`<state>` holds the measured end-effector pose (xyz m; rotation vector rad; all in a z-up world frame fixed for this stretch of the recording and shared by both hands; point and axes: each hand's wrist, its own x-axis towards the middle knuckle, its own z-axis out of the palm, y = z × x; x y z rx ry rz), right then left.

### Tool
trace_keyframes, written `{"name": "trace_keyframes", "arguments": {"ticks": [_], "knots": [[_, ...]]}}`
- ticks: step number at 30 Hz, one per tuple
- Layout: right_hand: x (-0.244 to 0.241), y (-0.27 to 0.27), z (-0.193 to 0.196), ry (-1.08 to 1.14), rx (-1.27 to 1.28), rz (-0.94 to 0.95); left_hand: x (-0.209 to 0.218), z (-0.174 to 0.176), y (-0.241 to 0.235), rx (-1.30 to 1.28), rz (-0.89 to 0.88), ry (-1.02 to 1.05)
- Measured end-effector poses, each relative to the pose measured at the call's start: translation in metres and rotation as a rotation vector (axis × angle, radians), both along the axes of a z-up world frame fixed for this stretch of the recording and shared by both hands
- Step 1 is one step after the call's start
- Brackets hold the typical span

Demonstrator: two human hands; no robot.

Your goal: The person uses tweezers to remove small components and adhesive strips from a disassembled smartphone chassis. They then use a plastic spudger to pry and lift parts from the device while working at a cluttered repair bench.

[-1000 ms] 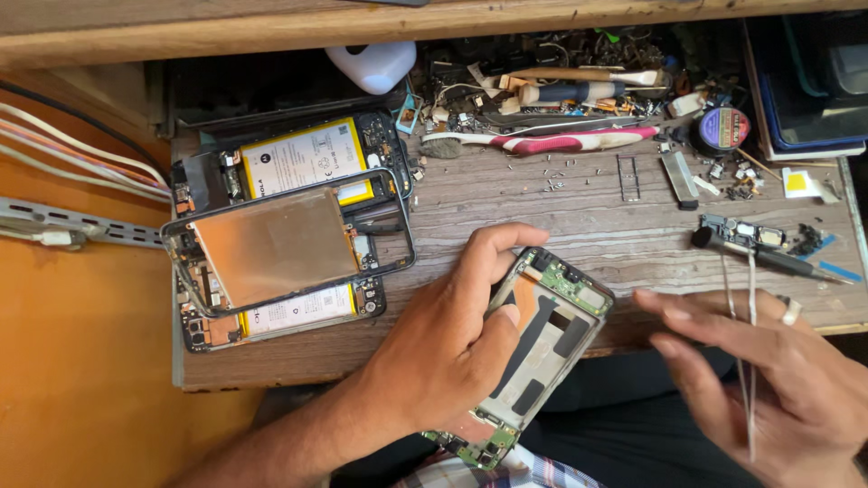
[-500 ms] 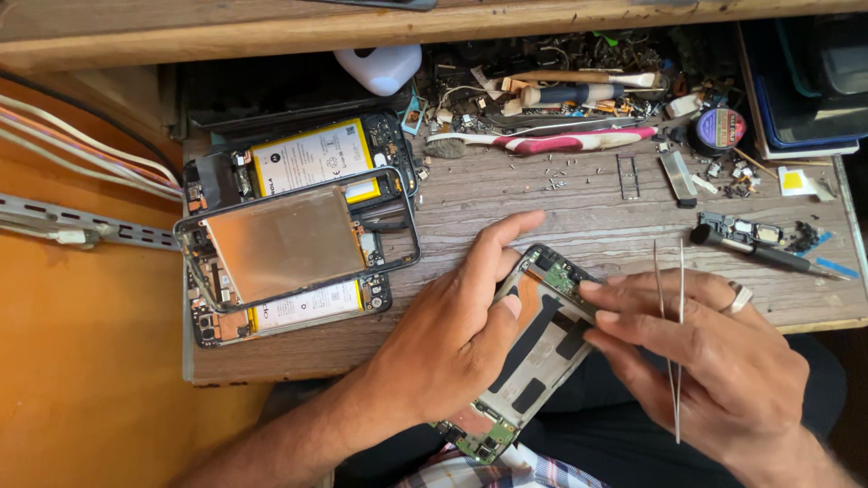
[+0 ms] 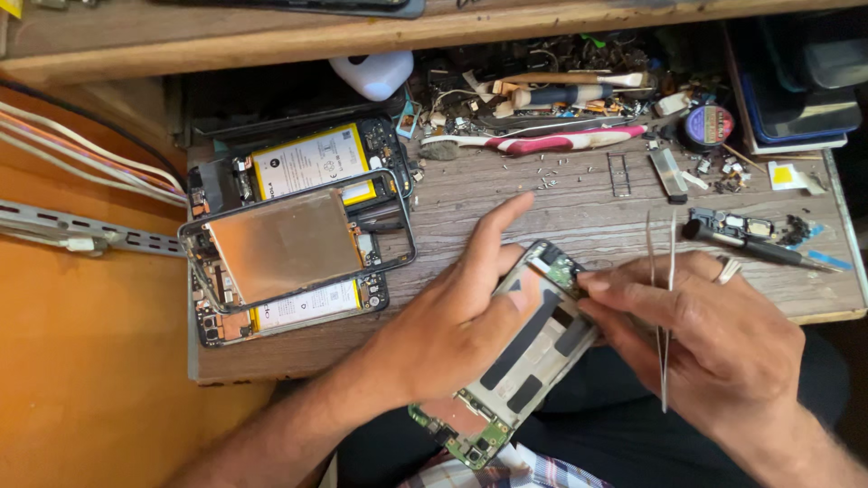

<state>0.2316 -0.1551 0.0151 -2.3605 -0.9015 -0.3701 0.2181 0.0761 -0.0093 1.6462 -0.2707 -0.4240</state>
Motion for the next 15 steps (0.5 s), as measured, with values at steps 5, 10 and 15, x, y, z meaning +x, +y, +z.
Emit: {"name": "trace_keyframes", "arguments": {"ticks": [5, 10, 15], "knots": [[0.007, -0.005, 0.007, -0.035, 0.09, 0.061, 0.026, 0.018, -0.019, 0.124, -0.207, -0.23], [0.004, -0.021, 0.004, -0.067, 0.132, 0.007, 0.054, 0.038, -0.045, 0.446, -0.492, -0.031], [0.014, -0.034, -0.003, -0.201, 0.026, 0.065, 0.073, 0.049, -0.062, 0.474, -0.61, -0.197]]}}
